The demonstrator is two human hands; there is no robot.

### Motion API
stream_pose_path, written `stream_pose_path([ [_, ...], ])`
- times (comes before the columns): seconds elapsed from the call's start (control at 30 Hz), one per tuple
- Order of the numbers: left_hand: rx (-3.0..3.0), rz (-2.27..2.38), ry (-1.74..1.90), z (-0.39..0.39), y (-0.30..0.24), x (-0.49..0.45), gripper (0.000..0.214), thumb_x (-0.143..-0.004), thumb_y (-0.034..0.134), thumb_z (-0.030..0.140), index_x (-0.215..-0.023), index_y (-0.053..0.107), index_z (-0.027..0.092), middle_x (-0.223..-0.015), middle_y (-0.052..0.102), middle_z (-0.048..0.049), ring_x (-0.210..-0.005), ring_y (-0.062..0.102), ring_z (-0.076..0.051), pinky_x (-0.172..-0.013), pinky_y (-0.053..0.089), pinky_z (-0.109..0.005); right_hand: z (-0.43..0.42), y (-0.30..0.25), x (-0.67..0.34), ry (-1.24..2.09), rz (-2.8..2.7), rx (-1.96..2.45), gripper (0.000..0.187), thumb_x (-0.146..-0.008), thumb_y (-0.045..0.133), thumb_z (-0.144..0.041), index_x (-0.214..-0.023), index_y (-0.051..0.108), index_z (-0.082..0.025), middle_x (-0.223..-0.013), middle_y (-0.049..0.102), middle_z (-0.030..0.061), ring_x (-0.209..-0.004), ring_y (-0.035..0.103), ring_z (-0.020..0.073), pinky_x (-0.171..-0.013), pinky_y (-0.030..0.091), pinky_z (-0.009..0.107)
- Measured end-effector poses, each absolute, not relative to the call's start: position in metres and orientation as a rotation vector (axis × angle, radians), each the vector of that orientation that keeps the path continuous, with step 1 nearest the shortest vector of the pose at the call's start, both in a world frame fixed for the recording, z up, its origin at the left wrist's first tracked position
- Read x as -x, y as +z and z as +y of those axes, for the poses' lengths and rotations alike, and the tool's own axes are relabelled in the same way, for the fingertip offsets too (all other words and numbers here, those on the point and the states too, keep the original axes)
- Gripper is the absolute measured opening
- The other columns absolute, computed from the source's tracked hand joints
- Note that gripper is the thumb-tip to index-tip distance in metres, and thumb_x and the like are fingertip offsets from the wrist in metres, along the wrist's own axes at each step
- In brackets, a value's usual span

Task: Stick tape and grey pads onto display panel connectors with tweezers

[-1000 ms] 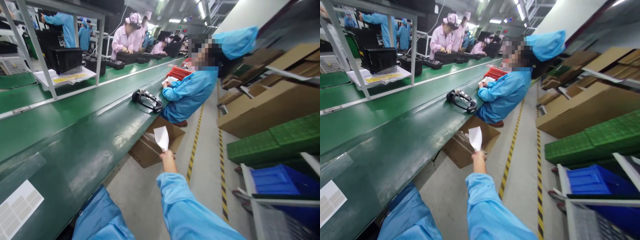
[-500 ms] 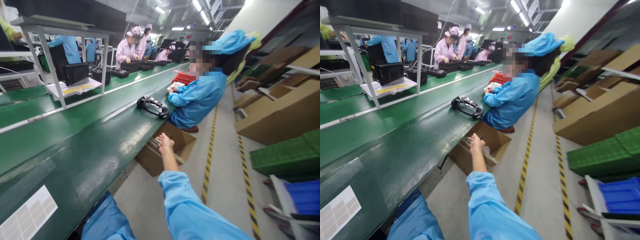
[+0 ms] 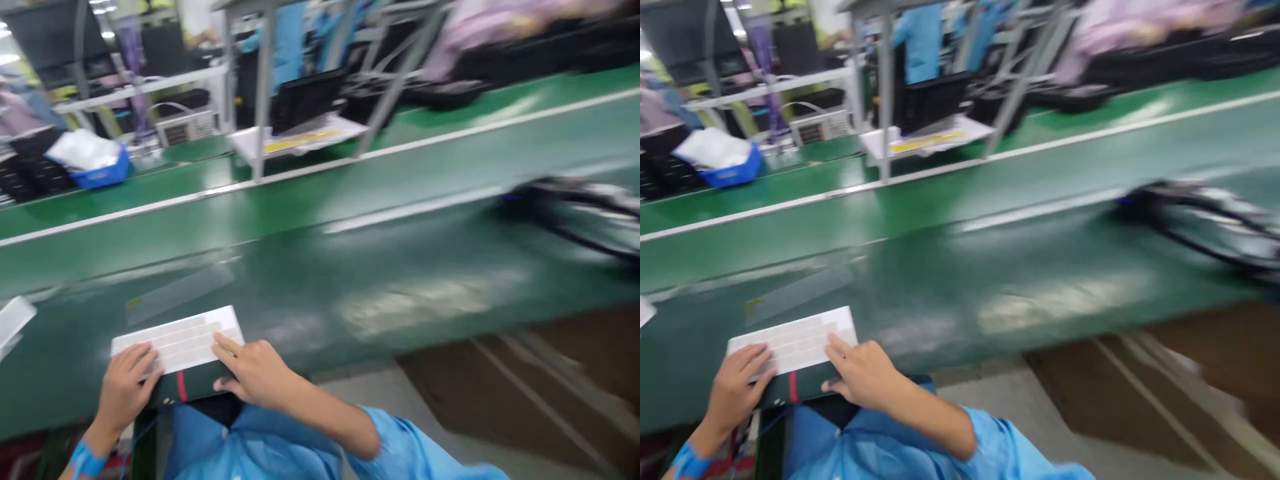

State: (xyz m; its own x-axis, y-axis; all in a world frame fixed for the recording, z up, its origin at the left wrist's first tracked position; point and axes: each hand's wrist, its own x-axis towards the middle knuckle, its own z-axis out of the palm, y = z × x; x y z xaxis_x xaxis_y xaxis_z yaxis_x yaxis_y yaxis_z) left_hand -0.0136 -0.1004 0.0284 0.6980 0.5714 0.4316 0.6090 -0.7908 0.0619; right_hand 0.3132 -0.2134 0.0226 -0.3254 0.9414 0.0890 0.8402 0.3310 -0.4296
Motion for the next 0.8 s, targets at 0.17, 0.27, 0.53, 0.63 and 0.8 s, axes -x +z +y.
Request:
stream_pose_path([
  [0.17, 2.653, -1.27, -0.597, -0.109, 0.017, 0.033, 0.026, -0.11, 0.055, 0.032, -0.119, 0.077, 0.022, -0.125, 0.081, -0.0109, -0.116, 0.076, -0.028, -0.102, 0.056, -0.049, -0.206, 0.021, -0.28, 0.471, -2.694, 1.505, 0.076, -0.104, 0.072, -0.06, -0.161, 0.055, -0.011, -0.171, 0.04, 0.0211, -0.099, 0.082, 0.0369, -0.08, 0.068, 0.047],
  [0.27, 2.651, -1.297, -0.6, -0.108, 0.01, 0.041, 0.025, -0.109, 0.058, 0.033, -0.12, 0.075, 0.02, -0.129, 0.079, -0.0126, -0.121, 0.072, -0.031, -0.106, 0.053, -0.051, -0.18, 0.035, -0.285, 0.456, -2.66, 1.567, 0.063, -0.108, 0.064, -0.06, -0.157, 0.061, -0.019, -0.171, 0.045, 0.0146, -0.107, 0.08, 0.0364, -0.083, 0.067, 0.046],
  [0.53, 2.728, -1.244, -0.515, -0.11, 0.007, 0.018, 0.029, -0.104, 0.067, 0.033, -0.127, 0.071, 0.016, -0.138, 0.074, -0.0139, -0.129, 0.067, -0.031, -0.113, 0.051, -0.047, -0.072, 0.035, -0.305, 0.216, -2.404, 2.056, 0.059, -0.115, 0.044, -0.051, -0.164, 0.05, -0.019, -0.175, 0.04, 0.0158, -0.108, 0.079, 0.0358, -0.086, 0.062, 0.048],
  [0.63, 2.679, -1.291, -0.463, -0.104, 0.004, 0.0, 0.033, -0.103, 0.068, 0.035, -0.129, 0.07, 0.016, -0.139, 0.074, -0.0142, -0.13, 0.066, -0.032, -0.113, 0.052, -0.048, -0.05, 0.03, -0.299, 0.206, -2.373, 2.06, 0.055, -0.116, 0.043, -0.052, -0.156, 0.058, -0.018, -0.17, 0.047, 0.018, -0.109, 0.078, 0.0355, -0.085, 0.061, 0.047],
  [0.8, 2.642, -1.243, -0.533, -0.086, 0.022, -0.023, 0.029, -0.103, 0.062, 0.031, -0.124, 0.071, 0.013, -0.13, 0.075, -0.0193, -0.12, 0.069, -0.038, -0.101, 0.055, -0.052, -0.046, 0.069, -0.287, 0.229, -2.279, 2.13, 0.047, -0.116, 0.045, -0.046, -0.145, 0.062, -0.013, -0.154, 0.059, 0.0248, -0.108, 0.077, 0.0351, -0.084, 0.06, 0.044],
])
